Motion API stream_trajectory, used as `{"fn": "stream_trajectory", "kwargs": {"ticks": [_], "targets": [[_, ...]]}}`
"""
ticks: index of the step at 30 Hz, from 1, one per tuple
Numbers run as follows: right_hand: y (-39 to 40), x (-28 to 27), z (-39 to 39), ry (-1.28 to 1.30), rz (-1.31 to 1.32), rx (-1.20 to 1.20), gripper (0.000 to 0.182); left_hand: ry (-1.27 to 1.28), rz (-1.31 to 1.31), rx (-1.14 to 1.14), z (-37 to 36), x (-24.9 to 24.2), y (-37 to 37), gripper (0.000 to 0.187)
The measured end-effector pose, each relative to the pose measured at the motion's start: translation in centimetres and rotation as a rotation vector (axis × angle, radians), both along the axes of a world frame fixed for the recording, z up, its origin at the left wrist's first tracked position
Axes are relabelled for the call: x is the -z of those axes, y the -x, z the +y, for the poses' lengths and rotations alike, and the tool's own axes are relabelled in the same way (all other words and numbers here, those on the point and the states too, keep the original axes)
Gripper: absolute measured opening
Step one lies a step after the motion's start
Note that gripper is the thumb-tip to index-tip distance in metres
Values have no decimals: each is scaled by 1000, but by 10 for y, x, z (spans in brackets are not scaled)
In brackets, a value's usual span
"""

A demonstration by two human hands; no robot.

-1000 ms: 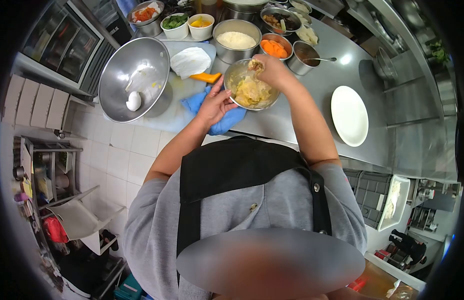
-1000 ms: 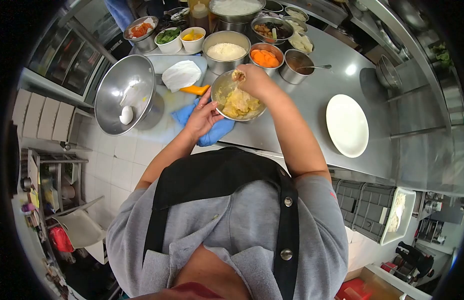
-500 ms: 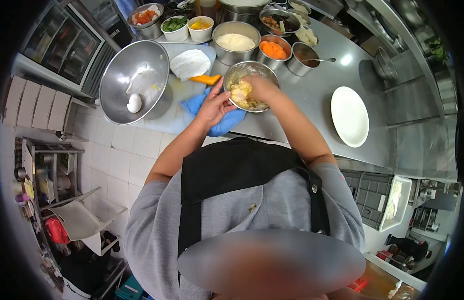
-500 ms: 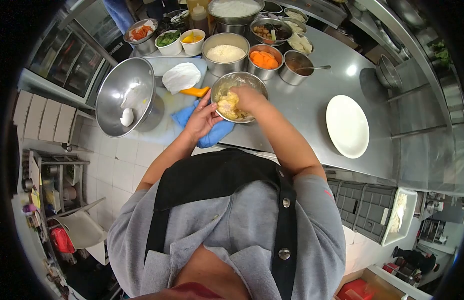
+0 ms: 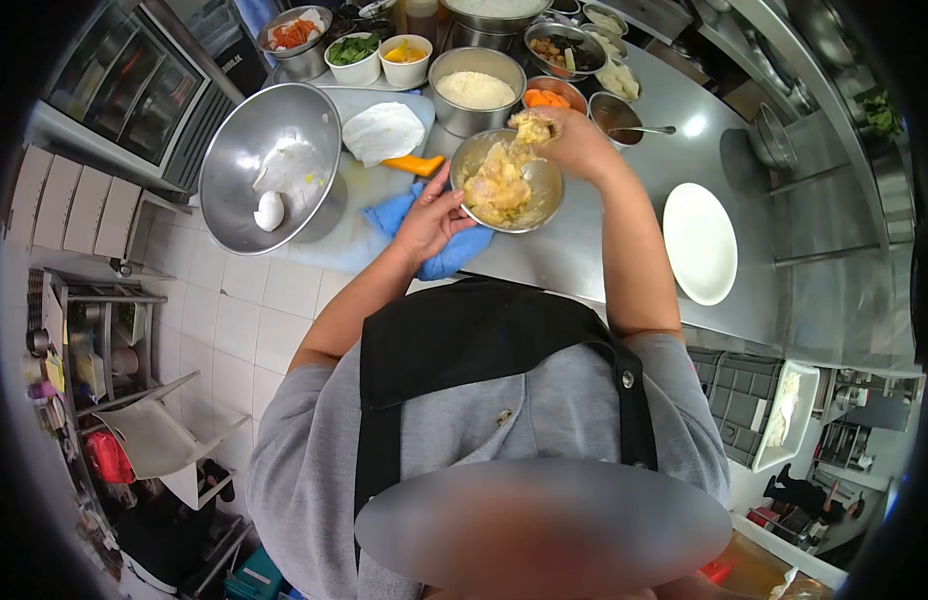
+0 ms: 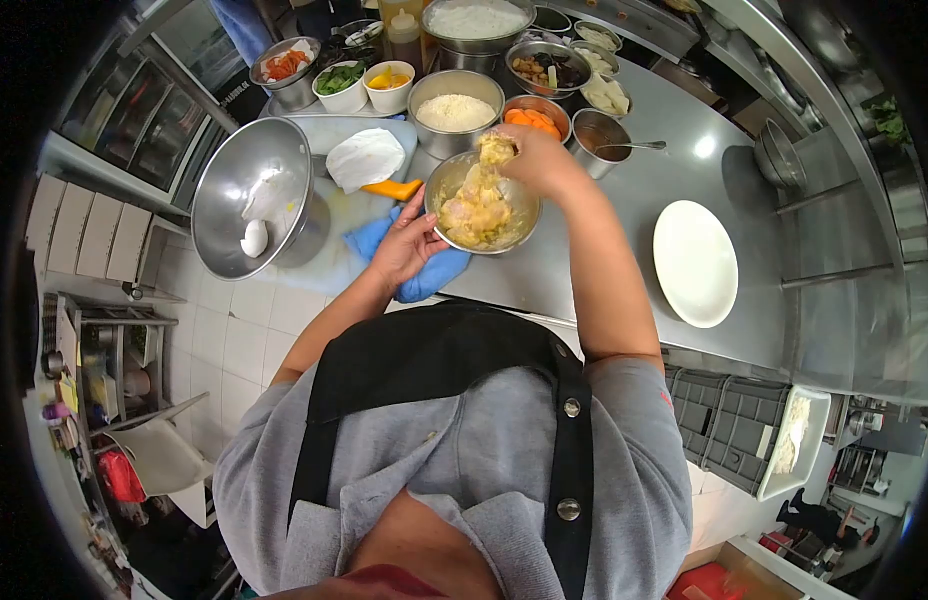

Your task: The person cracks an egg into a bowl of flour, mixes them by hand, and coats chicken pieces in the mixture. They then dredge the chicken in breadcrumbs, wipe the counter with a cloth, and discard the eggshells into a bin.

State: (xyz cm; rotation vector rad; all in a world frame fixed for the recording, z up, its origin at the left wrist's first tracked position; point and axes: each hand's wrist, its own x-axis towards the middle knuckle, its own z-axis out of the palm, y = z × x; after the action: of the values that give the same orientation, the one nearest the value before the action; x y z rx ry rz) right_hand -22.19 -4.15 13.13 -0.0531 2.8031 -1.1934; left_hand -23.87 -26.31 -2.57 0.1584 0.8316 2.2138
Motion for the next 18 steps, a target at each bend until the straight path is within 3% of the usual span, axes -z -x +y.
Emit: {"fn": "stream_trajectory", "kwargs": {"ticks": [4,8,15,18], "targets": [[0,-4,4,409,-10,-19,44,-2,8,6,0,0,0,61],[11,4,11,443,-208,39,42,-19,18,39,-3,7,3,62],[61,-30,19,568,-16,15,36,3,-29,22,-2,-7,1,63],[99,-33,14,341,177,-10,34,-1,-38,22,-2,-8,1,62]]}}
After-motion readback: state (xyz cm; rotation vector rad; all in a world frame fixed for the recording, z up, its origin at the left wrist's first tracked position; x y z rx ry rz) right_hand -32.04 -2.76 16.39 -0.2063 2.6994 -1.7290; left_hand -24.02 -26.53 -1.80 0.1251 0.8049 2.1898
